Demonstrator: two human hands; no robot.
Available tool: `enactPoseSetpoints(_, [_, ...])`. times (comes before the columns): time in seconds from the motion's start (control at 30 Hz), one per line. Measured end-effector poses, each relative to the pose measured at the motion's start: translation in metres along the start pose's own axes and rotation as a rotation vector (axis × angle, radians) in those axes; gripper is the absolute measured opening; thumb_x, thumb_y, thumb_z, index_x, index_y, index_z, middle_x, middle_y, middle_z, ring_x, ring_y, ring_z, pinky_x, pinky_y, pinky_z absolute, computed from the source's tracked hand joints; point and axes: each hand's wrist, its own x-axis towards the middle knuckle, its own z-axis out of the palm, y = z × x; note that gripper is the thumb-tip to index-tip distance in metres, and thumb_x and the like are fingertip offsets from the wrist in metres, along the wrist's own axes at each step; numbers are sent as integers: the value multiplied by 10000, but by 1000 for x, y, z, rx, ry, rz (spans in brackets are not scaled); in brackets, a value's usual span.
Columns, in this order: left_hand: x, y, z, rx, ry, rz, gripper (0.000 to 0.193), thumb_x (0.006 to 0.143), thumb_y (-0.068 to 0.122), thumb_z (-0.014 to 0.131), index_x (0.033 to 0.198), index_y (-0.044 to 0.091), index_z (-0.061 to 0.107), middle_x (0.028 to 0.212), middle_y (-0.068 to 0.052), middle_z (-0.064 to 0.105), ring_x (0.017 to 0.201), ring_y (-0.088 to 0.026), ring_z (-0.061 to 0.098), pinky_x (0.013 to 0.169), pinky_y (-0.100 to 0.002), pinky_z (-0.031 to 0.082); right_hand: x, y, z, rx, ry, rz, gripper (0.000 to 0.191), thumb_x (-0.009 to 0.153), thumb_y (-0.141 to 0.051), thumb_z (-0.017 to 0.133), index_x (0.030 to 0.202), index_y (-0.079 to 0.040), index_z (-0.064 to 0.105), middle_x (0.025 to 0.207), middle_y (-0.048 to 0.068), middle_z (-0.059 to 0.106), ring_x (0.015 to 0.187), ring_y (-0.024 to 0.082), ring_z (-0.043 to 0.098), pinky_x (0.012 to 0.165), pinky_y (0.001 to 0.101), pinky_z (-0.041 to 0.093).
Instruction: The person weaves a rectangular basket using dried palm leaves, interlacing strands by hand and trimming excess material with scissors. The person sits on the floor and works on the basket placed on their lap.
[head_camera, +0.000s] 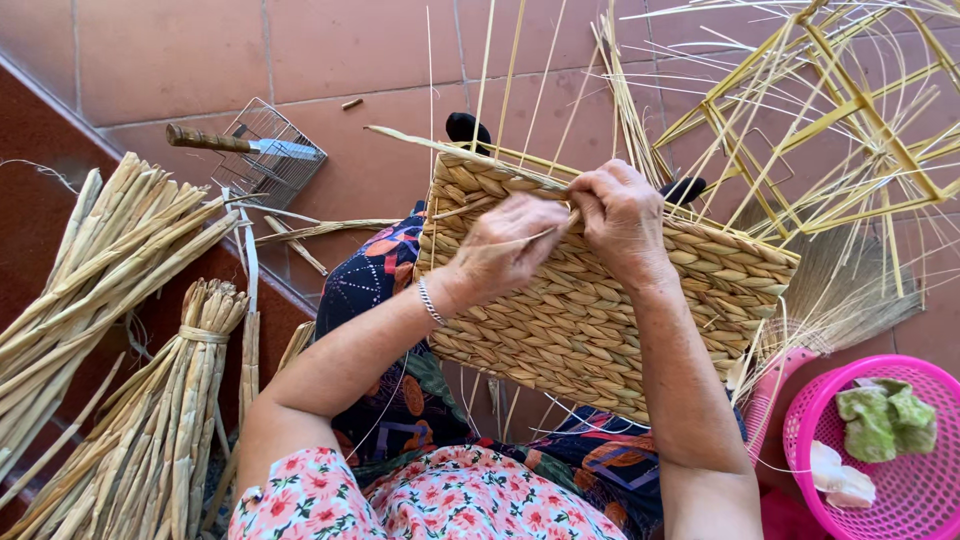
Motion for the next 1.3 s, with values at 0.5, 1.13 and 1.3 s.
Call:
enactPoseSetpoints(0.5, [-15, -27, -44, 319, -303, -159, 377, 946, 155, 665, 1280, 4, 581, 1161, -136, 605, 1090, -303, 583, 951, -435, 505, -4, 15, 30, 54, 165, 222, 252, 938, -144, 810, 1102, -37, 651, 784, 45, 656, 680, 145, 636, 611, 308, 526])
enactPoseSetpoints(1.13, [3, -29, -17, 699, -101, 64, 85, 1030, 136, 658, 1089, 76, 643, 1152, -89, 659, 1164, -238, 555, 1004, -416, 443, 3, -12, 6, 82, -27, 59, 53, 1027, -67, 692, 1075, -44, 701, 986, 101, 712, 908, 242, 684, 810, 363, 557])
enactPoseSetpoints(1.3, [56, -65, 19, 433, -199, -237, 113, 974, 128, 661, 948, 21, 641, 712, -105, 656, 658, -249, 662, 568, -371, 539, 3, -6, 4, 122, -55, 70, 40, 1044, -46, 661, 1082, -48, 673, 974, 87, 714, 904, 224, 687, 798, 360, 546])
